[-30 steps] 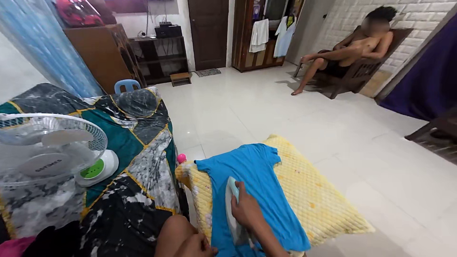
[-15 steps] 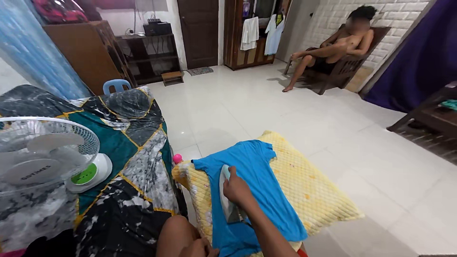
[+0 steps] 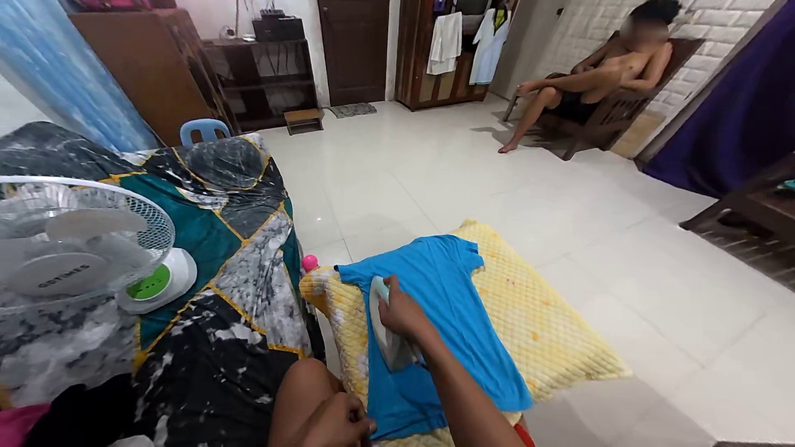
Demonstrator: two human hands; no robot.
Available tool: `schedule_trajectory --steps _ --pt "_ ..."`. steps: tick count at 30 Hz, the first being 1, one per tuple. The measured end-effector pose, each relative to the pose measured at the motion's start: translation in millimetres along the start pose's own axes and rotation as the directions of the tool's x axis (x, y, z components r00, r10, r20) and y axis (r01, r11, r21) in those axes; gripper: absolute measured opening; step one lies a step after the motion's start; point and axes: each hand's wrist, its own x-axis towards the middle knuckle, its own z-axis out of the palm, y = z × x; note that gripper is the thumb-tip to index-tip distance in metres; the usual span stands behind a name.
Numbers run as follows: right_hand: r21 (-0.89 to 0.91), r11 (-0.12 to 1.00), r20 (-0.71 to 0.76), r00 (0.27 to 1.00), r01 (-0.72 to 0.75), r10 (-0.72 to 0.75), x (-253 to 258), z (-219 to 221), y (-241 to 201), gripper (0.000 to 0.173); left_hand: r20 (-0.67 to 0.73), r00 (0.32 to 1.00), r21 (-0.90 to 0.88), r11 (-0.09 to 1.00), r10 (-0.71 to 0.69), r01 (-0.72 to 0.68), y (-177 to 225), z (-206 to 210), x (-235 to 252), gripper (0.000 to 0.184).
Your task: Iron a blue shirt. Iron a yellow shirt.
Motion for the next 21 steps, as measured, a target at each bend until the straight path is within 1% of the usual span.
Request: schedule_trajectory --steps 2,4,8,10,12,14,19,21 --pt "-0.003 1.0 -0.01 1.0 -0.002 0.002 12.5 -1.4 -5.5 0.065 0.003 1.0 -0.022 1.0 0.0 0.0 0.4 -0.1 -1.1 0.039" --pt "-0.027 0.999 -0.023 1.0 -0.019 0.018 6.0 1.8 -7.0 0.065 -0.001 1.0 -0.03 1.0 0.007 -0.007 -0.4 1.0 -1.4 0.039" --pt "-0.07 0.997 0.01 0.999 -0.04 0.041 -42.8 15.6 2.5 0.063 -0.015 1.0 0.002 1.0 0.005 -0.005 1.7 1.3 -0.9 0.042" --pt "-0.079 0.996 0.037 0.998 -0.042 0.045 -67.7 25.8 9.5 0.064 -0.023 1.0 -0.008 1.0 -0.018 0.017 0.9 3.5 0.2 0.04" --pt "-0.081 0.996 0.051 0.998 -0.037 0.041 -76.7 30.8 12.1 0.063 -0.014 0.999 -0.016 0.999 -0.031 0.031 2.6 2.8 0.4 0.04" --pt "-0.07 0.997 0.055 0.998 -0.022 0.026 -65.8 28.3 9.0 0.062 0.001 1.0 -0.017 0.999 -0.031 0.031 4.9 -1.0 -0.3 0.04" --pt "-0.041 0.999 -0.011 1.0 -0.006 0.005 -3.2 9.8 -10.8 0.063 0.015 1.0 -0.022 1.0 0.002 -0.002 0.3 -2.8 2.0 0.042" --pt "-0.038 0.999 -0.03 1.0 -0.005 0.004 13.2 4.7 -16.4 0.065 0.003 1.0 -0.035 0.999 -0.003 0.003 0.4 -1.2 0.7 0.042"
